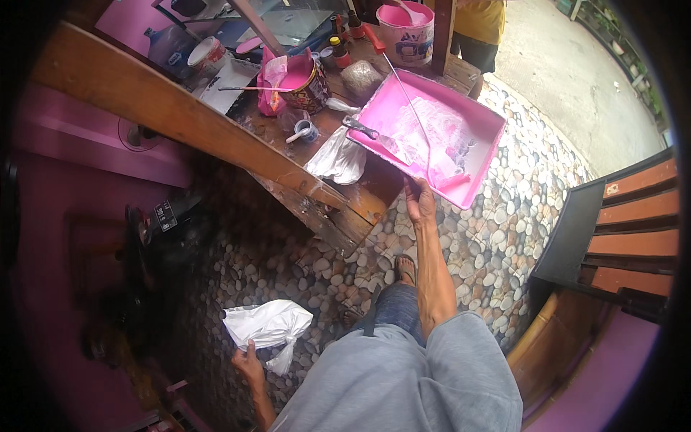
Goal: The person prepares a paint tray by adding water from a bottle, unfolding a plastic liner, and using a brush to mix and spread white paint inside the tray.
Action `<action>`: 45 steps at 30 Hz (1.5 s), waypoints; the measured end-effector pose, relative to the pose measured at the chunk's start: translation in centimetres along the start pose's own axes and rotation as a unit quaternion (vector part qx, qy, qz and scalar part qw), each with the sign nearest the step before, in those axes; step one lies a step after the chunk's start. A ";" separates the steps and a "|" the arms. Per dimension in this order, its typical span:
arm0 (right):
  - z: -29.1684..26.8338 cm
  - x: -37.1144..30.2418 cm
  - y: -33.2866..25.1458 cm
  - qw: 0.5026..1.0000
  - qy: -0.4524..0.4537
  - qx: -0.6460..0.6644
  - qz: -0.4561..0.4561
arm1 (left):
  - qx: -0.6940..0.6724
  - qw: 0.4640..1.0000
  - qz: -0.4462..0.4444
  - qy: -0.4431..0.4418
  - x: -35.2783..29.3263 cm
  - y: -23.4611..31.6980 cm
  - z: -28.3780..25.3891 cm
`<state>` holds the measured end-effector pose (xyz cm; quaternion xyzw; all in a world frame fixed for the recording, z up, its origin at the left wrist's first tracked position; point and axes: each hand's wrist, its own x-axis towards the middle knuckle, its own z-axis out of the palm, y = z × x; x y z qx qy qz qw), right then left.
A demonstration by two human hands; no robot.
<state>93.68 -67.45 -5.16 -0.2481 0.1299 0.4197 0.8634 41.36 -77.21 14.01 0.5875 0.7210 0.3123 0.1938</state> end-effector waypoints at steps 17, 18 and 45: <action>-11.6 -25.4 -1.3 0.994 -0.012 0.063 -0.091 | 0.028 0.996 0.048 -0.065 5.1 -12.7 -11.2; -12.7 -27.2 -1.2 0.993 -0.011 0.060 -0.098 | 0.026 0.997 0.048 -0.061 5.9 -13.3 -11.8; -13.0 -57.8 30.6 0.987 0.093 0.085 -0.100 | -0.025 0.970 0.188 -0.152 27.8 -26.5 -19.8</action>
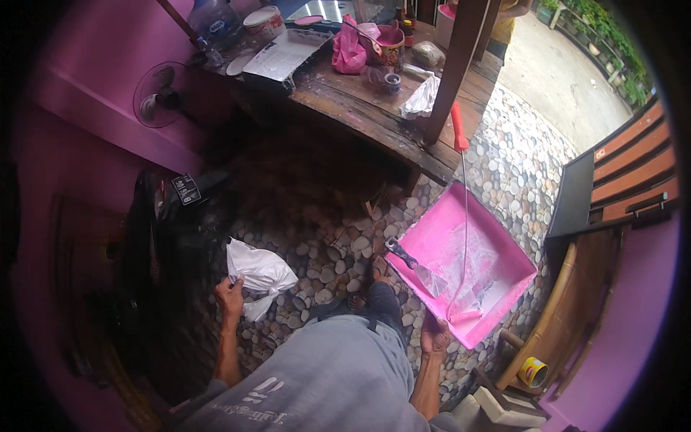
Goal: The person prepares a paint tray by adding water from a bottle, unfolding a plastic liner, and using a brush to mix and spread white paint inside the tray.
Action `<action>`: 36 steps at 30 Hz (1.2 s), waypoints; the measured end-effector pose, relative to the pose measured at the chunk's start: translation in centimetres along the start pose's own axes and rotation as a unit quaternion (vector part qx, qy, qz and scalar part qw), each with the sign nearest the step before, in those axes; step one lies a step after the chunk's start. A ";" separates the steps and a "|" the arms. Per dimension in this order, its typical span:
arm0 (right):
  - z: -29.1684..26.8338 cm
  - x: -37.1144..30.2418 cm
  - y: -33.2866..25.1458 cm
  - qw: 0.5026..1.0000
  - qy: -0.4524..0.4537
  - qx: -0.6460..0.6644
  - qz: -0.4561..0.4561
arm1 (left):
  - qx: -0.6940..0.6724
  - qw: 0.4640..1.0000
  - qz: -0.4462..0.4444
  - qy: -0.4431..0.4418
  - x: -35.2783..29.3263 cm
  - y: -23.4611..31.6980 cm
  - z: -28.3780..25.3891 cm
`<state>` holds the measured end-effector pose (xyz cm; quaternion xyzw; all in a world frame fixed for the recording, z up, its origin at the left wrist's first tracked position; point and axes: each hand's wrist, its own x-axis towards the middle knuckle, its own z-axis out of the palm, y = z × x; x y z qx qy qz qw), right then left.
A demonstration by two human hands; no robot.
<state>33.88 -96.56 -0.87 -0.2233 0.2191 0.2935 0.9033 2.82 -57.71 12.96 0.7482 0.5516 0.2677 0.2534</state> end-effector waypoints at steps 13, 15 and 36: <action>-3.6 -6.9 7.9 0.995 0.020 -0.020 -0.101 | 0.033 0.996 0.010 -0.083 10.3 -6.5 -2.9; -4.1 -9.5 10.0 0.993 0.033 -0.016 -0.114 | 0.058 0.991 0.012 -0.118 11.8 -6.0 -3.8; 17.3 5.3 30.4 0.997 -0.026 -0.059 0.052 | -0.024 0.992 0.040 -0.120 26.5 -7.6 -7.1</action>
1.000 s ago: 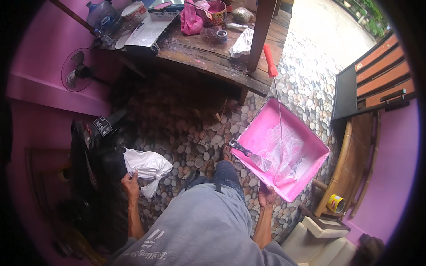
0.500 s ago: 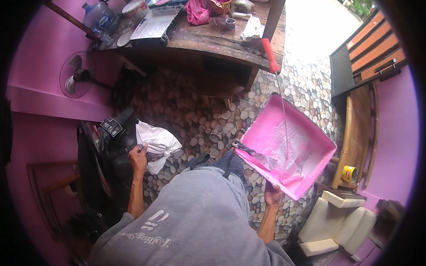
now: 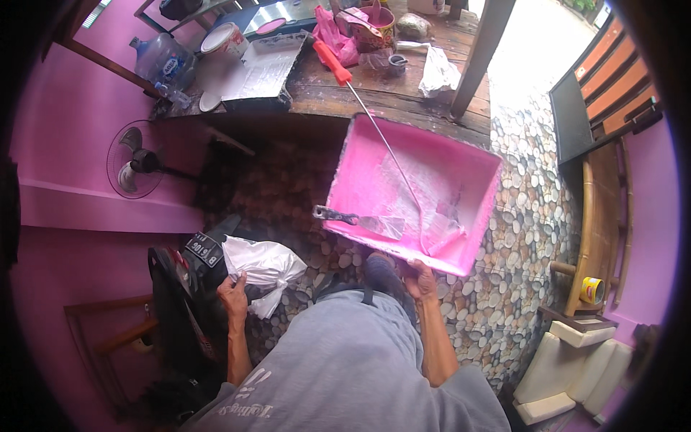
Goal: The person prepares a paint tray by adding water from a bottle, unfolding a plastic liner, and using a brush to mix and spread white paint inside the tray.
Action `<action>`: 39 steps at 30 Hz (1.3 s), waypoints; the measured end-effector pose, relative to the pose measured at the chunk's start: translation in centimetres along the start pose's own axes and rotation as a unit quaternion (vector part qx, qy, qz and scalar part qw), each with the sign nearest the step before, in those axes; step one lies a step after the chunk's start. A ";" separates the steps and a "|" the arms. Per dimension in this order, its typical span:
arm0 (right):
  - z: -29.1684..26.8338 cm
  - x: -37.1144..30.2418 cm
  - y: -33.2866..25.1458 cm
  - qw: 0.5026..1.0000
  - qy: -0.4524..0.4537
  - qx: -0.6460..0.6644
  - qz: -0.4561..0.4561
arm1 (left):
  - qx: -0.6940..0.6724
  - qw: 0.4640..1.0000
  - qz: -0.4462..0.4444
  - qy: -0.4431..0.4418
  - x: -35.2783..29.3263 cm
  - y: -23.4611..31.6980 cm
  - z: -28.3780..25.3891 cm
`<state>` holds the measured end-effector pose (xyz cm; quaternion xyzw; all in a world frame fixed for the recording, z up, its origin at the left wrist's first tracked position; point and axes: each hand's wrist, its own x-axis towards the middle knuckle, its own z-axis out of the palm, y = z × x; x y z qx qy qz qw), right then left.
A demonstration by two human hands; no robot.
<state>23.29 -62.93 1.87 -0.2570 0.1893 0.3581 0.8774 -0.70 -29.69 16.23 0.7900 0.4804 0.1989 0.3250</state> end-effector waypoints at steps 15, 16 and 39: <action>15.4 26.3 5.2 0.997 -0.022 0.046 0.063 | 0.029 0.999 -0.031 0.033 14.1 1.0 -0.2; 16.5 27.7 5.5 0.996 -0.026 0.056 0.058 | 0.002 0.999 -0.016 0.034 15.5 1.0 -0.1; 24.5 38.9 8.6 0.995 -0.030 0.090 -0.011 | 0.026 0.995 0.013 -0.097 29.6 1.6 1.2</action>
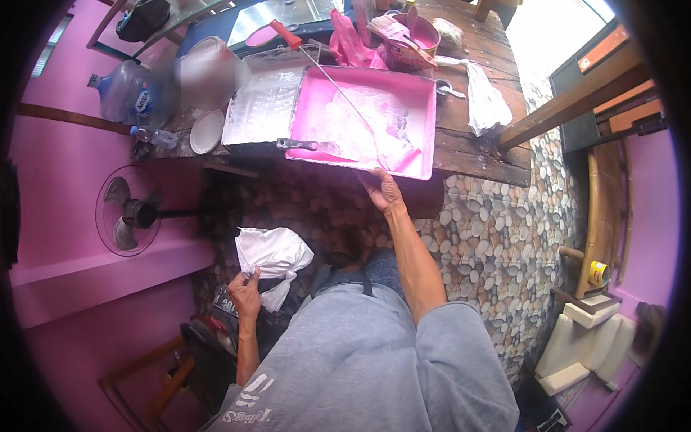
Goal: The person prepares a paint tray by adding water from a bottle, unfolding a plastic liner, and using a brush to mix and spread white paint inside the tray.
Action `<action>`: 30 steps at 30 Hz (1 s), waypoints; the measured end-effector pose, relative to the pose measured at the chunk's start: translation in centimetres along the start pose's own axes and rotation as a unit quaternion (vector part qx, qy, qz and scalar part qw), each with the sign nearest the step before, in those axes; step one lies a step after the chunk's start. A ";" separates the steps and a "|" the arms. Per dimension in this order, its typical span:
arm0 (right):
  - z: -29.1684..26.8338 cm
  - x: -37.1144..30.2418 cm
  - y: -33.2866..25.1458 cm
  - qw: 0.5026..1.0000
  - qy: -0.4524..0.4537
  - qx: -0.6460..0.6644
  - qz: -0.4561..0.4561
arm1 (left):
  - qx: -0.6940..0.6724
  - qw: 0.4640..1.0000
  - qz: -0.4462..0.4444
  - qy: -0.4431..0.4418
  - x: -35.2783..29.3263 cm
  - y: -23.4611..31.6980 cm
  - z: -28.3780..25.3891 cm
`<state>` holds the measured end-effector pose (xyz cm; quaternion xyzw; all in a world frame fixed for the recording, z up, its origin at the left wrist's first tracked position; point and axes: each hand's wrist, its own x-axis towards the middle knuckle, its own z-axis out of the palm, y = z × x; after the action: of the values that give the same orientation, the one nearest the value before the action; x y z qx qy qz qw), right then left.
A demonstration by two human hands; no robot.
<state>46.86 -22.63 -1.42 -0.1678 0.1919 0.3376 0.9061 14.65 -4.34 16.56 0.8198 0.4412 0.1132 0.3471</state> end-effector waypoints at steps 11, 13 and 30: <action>-0.6 -5.0 0.1 0.849 -0.044 -0.502 0.158 | -0.037 0.997 0.060 -0.028 -0.9 1.8 3.1; -0.4 -8.9 2.3 0.735 -0.148 -0.658 0.076 | -0.006 0.995 0.086 -0.042 -1.5 3.1 3.7; 1.8 -23.8 -2.1 0.534 -0.028 -0.773 -0.340 | -0.163 0.949 0.255 -0.086 -8.0 19.7 14.6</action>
<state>32.13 -36.39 11.48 -0.8462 -0.2409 0.0256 0.4746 29.85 -24.89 19.97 0.8440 0.1614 0.1971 0.4720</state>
